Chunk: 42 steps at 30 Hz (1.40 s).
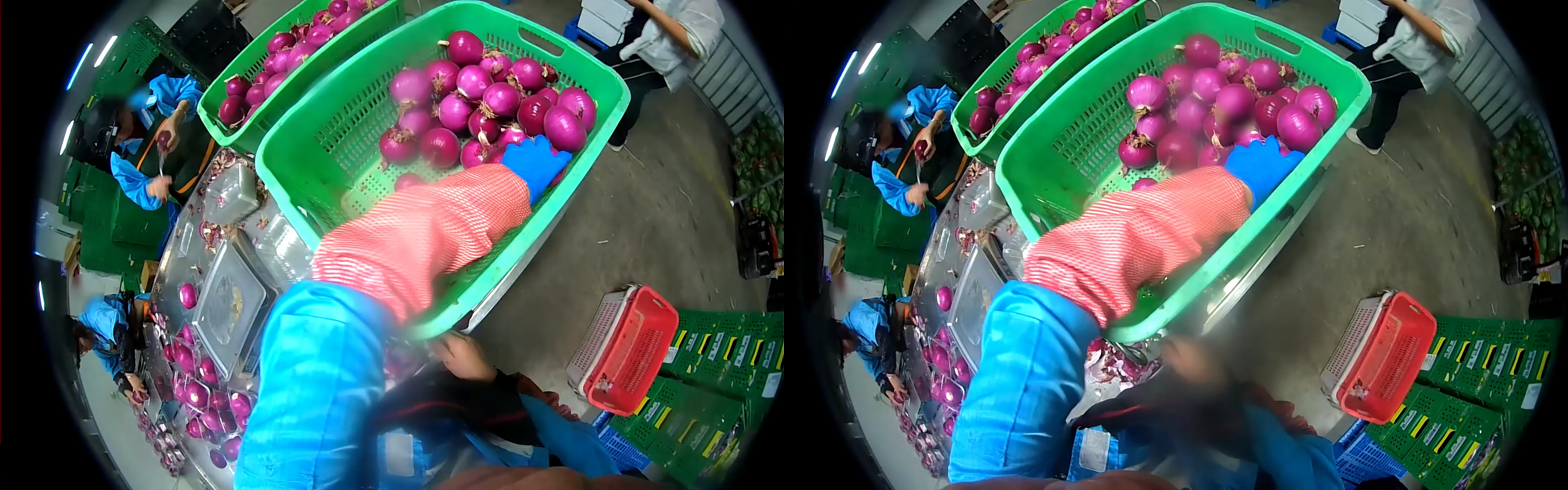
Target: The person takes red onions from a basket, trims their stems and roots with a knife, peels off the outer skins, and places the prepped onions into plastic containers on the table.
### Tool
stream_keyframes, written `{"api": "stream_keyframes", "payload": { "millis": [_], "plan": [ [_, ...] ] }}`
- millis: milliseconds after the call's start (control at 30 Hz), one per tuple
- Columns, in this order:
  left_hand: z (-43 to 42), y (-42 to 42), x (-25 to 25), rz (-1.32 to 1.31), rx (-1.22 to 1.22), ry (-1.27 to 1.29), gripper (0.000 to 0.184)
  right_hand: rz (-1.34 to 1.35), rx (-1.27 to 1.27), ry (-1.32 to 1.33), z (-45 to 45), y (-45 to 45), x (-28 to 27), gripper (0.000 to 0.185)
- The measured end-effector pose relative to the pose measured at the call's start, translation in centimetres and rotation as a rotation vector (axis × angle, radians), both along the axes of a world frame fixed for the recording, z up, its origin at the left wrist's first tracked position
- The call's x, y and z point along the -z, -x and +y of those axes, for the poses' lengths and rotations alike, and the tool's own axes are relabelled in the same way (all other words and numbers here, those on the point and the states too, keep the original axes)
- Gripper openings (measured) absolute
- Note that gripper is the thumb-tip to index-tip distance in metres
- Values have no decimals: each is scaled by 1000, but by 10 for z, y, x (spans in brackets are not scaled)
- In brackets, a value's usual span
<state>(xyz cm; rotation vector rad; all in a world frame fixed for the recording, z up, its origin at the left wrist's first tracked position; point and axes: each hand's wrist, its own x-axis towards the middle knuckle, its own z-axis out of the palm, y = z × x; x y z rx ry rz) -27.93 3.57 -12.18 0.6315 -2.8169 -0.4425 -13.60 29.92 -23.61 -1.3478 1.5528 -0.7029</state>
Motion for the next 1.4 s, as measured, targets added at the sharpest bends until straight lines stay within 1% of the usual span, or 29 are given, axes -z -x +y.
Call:
{"api": "stream_keyframes", "payload": {
  "millis": [67, 167, 267, 300, 333, 367, 400, 433, 467, 500, 567, 633, 667, 700, 767, 800, 833, 900, 967, 1033, 1100, 1133, 1233, 1267, 1333, 1367, 1400],
  "plan": [
    [-5, 6, -13, -127, -49, -198, 46, 3, 6, 57, 3, -2, 10, 27],
    [-4, -17, -25, -67, 88, -7, 54, 15, 58, 107, 8, -5, 4, 25],
    [-8, -47, -43, 82, -51, -191, 69, 46, 76, 205, 14, -6, -13, 21],
    [-17, -64, -49, 211, -12, -305, 81, 58, 74, 247, 17, -7, -16, 20],
    [-12, -85, -80, 165, -104, -515, 89, 48, 73, 287, 21, -9, -12, 18],
    [-19, -104, -76, 371, -68, -531, 86, 20, 64, 304, 25, -10, -20, 18],
    [-8, -138, -107, 428, -70, -953, 80, -9, 50, 322, 26, -10, -32, 17],
    [-3, -165, -114, 547, -68, -1094, 79, -41, 34, 341, 26, -11, -41, 17],
    [-2, -195, -117, 612, -11, -1208, 86, 74, -15, 542, 28, -13, -41, 15],
    [10, -225, -127, 629, 37, -1218, 84, 0, 80, 469, 29, -22, -33, 15],
    [40, -284, -135, 703, 12, -1445, 81, -3, 71, 470, 24, -26, -67, 17],
    [74, -327, -123, 804, -45, -1507, 81, -151, 91, 538, 18, -35, -101, 22],
    [84, -352, -114, 763, -25, -1562, 79, -146, 102, 552, 16, -41, -117, 22],
    [103, -363, -106, 849, -30, -1476, 75, -142, 112, 562, 13, -47, -128, 23],
    [127, -399, -84, 737, -152, -1217, 78, 11, 137, 676, 4, -58, -129, 23],
    [140, -410, -81, 705, -191, -1186, 77, 28, 106, 651, 1, -62, -135, 36],
    [157, -419, -77, 731, -264, -1150, 75, 133, 105, 774, -5, -69, -137, 36],
    [180, -436, -56, 796, -271, -1045, 69, 323, 50, 815, -10, -81, -148, 37],
    [197, -442, -54, 846, -282, -1121, 69, 470, 12, 857, -12, -93, -152, 39],
    [209, -449, -51, 862, -309, -1187, 69, 514, -2, 876, -12, -104, -153, 39],
    [216, -456, -47, 846, -351, -1243, 70, 521, -14, 860, -13, -110, -144, 38],
    [219, -460, -44, 845, -368, -1231, 69, 525, -22, 854, -12, -112, -138, 37],
    [224, -473, -37, 838, -419, -1131, 70, 515, 63, 714, -7, -107, -96, 37],
    [222, -475, -39, 826, -436, -1145, 70, 417, 107, 725, -3, -103, -89, 38],
    [225, -478, -45, 798, -480, -1185, 71, 198, 127, 720, -3, -110, -99, 39],
    [223, -477, -43, 784, -574, -1260, 73, 92, 142, 707, 1, -113, -108, 40],
    [221, -474, -40, 816, -610, -1324, 76, 8, 101, 551, 4, -115, -120, 44]
  ]
}}
